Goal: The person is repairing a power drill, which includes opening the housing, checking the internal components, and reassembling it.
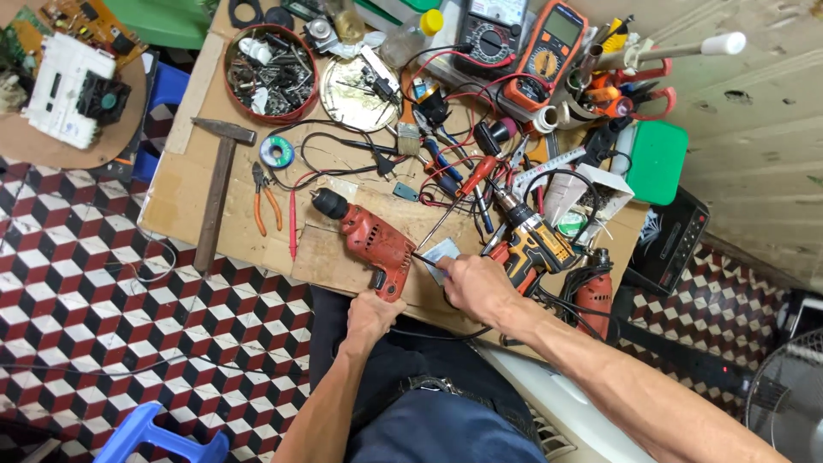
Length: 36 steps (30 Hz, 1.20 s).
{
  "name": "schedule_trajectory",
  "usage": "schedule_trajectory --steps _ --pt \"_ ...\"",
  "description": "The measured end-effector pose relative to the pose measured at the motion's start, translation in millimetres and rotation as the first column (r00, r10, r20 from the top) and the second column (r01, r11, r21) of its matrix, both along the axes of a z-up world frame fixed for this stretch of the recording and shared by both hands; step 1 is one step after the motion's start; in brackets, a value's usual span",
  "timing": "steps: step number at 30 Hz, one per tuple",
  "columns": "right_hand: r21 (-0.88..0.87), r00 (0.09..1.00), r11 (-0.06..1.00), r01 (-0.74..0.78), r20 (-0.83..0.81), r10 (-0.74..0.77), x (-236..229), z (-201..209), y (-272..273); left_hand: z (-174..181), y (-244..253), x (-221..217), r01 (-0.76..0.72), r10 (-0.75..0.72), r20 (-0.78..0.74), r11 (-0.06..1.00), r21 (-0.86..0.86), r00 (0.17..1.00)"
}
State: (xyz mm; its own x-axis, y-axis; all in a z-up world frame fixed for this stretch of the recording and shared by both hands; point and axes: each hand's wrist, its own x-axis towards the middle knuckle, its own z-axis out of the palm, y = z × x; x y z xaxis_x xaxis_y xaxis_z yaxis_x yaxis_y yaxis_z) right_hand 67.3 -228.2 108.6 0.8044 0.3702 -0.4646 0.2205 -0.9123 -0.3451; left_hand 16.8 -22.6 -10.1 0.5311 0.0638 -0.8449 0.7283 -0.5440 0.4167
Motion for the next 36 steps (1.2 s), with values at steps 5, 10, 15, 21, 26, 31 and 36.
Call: schedule_trajectory --steps 5,10,15,21,26,31,36 --pt "0.028 0.998 0.999 0.031 0.054 -0.032 -3.8 12.3 2.5 2.8 -1.2 4.1 0.021 -0.021 -0.077 1.0 0.001 0.997" --pt "-0.047 0.995 0.996 -0.079 0.059 0.082 2.9 8.4 -2.2 -11.4 -0.8 -0.2 0.077 -0.075 -0.073 0.997 0.027 0.994" --pt "0.092 0.995 0.991 0.101 -0.017 -0.1 10.0 5.1 -6.8 -10.3 -1.4 4.6 0.12 -0.117 -0.065 0.992 0.046 0.991" --pt "-0.049 0.786 0.881 0.471 -0.43 -0.444 26.4 21.5 -4.2 -17.4 -0.2 1.1 0.124 -0.122 -0.042 0.991 0.055 0.992" --pt "0.018 0.705 0.784 0.621 -0.45 -0.548 18.7 -8.4 -12.8 -16.9 1.4 0.1 0.114 -0.113 -0.017 0.992 0.056 0.993" --pt "-0.077 0.358 0.513 0.855 -0.628 -0.691 14.1 -15.5 -15.9 -6.5 -1.0 2.9 0.118 -0.118 -0.008 0.992 0.05 0.993" --pt "-0.036 0.635 0.732 0.681 -0.469 -0.614 24.6 -1.4 -8.5 -6.5 2.8 0.7 0.087 -0.086 -0.022 0.995 0.052 0.996"
